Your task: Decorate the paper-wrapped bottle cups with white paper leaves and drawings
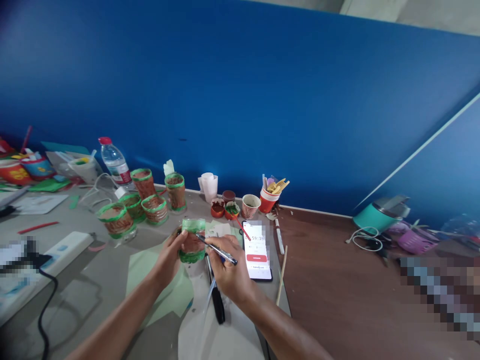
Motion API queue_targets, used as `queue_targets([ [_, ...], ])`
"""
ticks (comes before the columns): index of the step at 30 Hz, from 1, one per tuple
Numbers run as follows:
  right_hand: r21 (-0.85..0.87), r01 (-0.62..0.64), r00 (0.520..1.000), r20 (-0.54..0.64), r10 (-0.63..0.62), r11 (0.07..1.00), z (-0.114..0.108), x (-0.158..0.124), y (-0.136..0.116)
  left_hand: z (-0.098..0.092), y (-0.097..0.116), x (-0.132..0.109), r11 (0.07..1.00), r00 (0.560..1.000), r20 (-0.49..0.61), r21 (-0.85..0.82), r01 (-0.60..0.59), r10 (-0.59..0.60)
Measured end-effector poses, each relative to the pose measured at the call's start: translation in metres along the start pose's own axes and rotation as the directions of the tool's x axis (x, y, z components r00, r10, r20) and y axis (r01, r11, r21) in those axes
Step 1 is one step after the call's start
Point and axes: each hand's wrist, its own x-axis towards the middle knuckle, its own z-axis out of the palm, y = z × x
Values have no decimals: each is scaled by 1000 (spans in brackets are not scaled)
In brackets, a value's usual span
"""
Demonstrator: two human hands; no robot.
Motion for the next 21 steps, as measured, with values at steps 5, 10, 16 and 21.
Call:
queue_targets([
  [5, -14, 38, 999, -18, -38, 999, -1, 1, -1, -2, -3, 2, 1000, 999, 29, 8, 13, -13],
  [10, 3, 42, 999, -15, -42, 999, -2, 0, 0, -3, -4, 3, 1000, 1000, 31, 29, -4, 3],
  [16, 4, 24, 1000, -18, -24, 1000, 0, -1, 1, -1, -2, 2, 1000, 999, 38, 16, -2, 1],
  [21, 39, -13, 999, -46, 14, 999, -3, -2, 1, -2, -3, 2, 999, 998, 59, -28, 18, -16],
])
